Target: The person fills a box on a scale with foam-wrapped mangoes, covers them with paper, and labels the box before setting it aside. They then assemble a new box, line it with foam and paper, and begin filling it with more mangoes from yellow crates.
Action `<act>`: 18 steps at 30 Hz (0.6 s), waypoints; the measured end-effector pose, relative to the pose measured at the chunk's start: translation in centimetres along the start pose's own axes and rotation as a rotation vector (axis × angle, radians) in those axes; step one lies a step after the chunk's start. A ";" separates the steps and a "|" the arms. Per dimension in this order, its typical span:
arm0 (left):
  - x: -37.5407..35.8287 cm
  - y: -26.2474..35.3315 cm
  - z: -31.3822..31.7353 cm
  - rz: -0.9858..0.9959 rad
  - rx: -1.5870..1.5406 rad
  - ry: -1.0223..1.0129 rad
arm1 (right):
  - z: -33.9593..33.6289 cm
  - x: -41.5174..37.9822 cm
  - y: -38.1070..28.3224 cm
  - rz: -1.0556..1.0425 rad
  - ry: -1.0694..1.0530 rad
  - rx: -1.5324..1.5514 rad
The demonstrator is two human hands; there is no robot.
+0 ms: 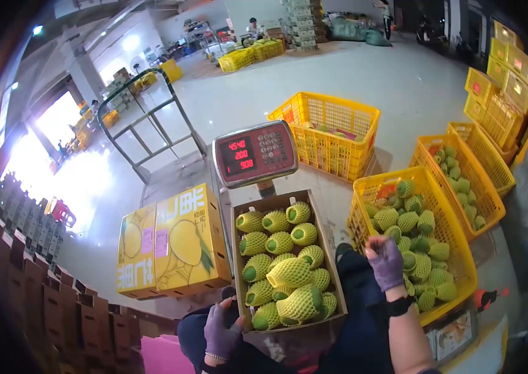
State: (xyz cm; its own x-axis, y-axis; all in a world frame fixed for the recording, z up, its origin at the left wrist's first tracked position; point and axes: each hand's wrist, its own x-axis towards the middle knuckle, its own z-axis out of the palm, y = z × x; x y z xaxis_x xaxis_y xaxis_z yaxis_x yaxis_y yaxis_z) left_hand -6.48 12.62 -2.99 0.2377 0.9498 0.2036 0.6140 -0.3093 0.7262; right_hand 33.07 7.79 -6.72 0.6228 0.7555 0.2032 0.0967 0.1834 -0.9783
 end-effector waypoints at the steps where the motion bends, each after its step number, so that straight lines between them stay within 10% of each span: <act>1: 0.6 1.1 -0.1 -0.004 0.018 -0.031 | -0.8 -0.7 2.3 0.075 0.024 0.140; 14: 4.5 -2.7 1.0 -0.154 0.216 -0.020 | -0.2 0.5 0.6 0.206 -0.072 -0.173; 18: 4.6 -4.2 2.3 -0.347 0.363 -0.283 | 0.9 0.2 -1.3 0.239 -0.413 -0.801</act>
State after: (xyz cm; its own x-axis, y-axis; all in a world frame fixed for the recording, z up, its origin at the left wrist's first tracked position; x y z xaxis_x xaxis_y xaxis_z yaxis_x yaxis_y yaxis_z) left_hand -6.25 18.22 -6.57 0.1378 0.9643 -0.2260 0.8992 -0.0261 0.4368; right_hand 32.38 8.27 -5.32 0.3845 0.9093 -0.1590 0.6042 -0.3781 -0.7014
